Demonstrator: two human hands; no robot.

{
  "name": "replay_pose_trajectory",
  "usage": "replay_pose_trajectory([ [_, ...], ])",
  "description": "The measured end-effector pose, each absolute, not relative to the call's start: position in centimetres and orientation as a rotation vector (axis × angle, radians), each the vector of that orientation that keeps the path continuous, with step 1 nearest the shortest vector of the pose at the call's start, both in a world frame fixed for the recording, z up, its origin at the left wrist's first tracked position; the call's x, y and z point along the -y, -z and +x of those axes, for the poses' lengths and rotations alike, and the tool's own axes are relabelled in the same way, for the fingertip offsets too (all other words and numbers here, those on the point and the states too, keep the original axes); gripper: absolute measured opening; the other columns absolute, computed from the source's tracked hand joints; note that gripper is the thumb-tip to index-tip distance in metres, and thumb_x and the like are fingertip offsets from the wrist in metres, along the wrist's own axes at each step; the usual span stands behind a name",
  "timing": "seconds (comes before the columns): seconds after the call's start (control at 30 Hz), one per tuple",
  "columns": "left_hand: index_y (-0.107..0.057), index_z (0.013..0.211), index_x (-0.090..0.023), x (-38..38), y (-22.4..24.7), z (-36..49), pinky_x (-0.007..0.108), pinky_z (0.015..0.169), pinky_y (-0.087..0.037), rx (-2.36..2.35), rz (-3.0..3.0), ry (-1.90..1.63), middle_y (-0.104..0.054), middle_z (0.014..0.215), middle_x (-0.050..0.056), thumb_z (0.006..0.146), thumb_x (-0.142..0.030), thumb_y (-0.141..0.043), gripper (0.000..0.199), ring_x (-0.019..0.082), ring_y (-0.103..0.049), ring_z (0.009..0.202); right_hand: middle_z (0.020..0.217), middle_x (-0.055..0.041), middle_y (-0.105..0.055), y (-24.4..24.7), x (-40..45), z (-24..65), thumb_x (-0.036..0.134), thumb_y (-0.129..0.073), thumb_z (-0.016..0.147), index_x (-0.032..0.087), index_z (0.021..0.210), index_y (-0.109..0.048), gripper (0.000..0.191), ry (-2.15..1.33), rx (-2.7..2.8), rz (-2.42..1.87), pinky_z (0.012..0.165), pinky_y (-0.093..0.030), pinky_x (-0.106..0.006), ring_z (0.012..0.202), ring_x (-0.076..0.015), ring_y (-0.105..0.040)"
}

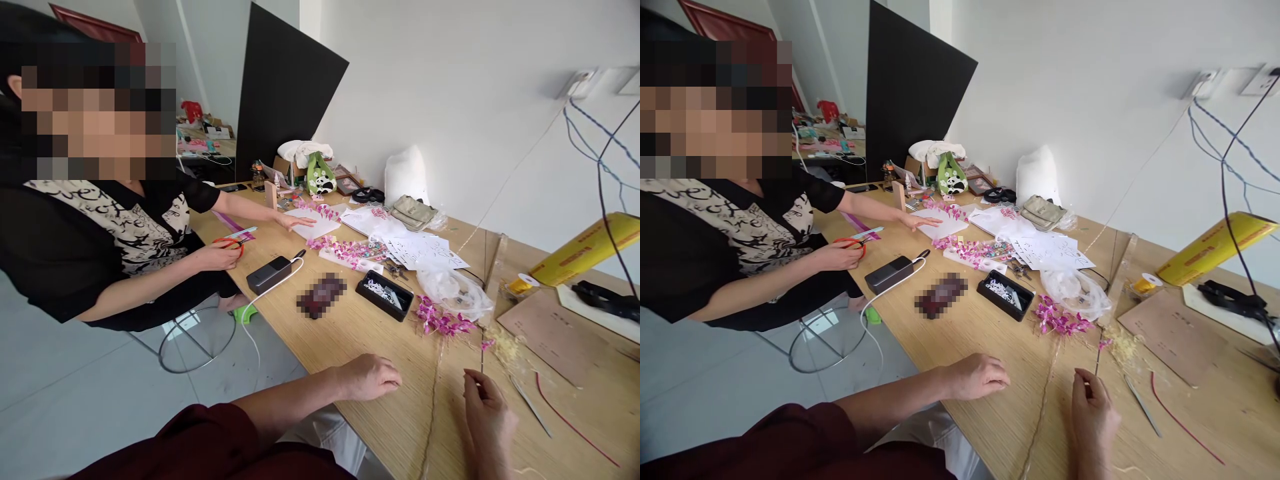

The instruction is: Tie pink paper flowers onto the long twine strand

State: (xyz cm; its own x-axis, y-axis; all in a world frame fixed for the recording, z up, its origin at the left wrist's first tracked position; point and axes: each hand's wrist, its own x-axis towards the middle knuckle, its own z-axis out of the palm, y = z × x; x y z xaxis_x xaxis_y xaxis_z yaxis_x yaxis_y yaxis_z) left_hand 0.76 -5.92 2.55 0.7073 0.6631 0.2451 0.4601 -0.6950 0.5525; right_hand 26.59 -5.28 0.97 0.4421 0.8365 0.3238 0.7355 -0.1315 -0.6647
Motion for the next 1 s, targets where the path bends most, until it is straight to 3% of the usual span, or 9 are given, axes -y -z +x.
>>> replay_pose_trajectory([
  [0.5,-0.066,0.089,-0.015,3.4,-2.5,-0.6,0.022,0.076,-0.044,-0.963,2.405,-0.8,-0.068,0.086,0.006,0.085,-0.02,-0.047,0.02,0.014,-0.061,0.083,0.061,-0.0039,-0.064,-1.6,5.5,26.2,0.046,-0.047,0.062,0.02,0.073,-0.065,0.033,-0.197,1.302,-1.951,0.054,-0.04,-0.029,0.057,-0.0208,-0.059],
  [1.0,-0.066,0.089,-0.016,-2.3,-1.6,-3.3,0.023,0.073,-0.046,-1.243,1.986,-1.041,-0.068,0.09,0.006,0.08,-0.017,-0.048,0.02,0.014,-0.061,0.081,0.063,-0.004,-0.066,-0.8,5.3,27.1,0.048,-0.048,0.063,0.02,0.073,-0.066,0.035,-0.214,1.298,-1.96,0.054,-0.041,-0.029,0.058,-0.0207,-0.059],
])
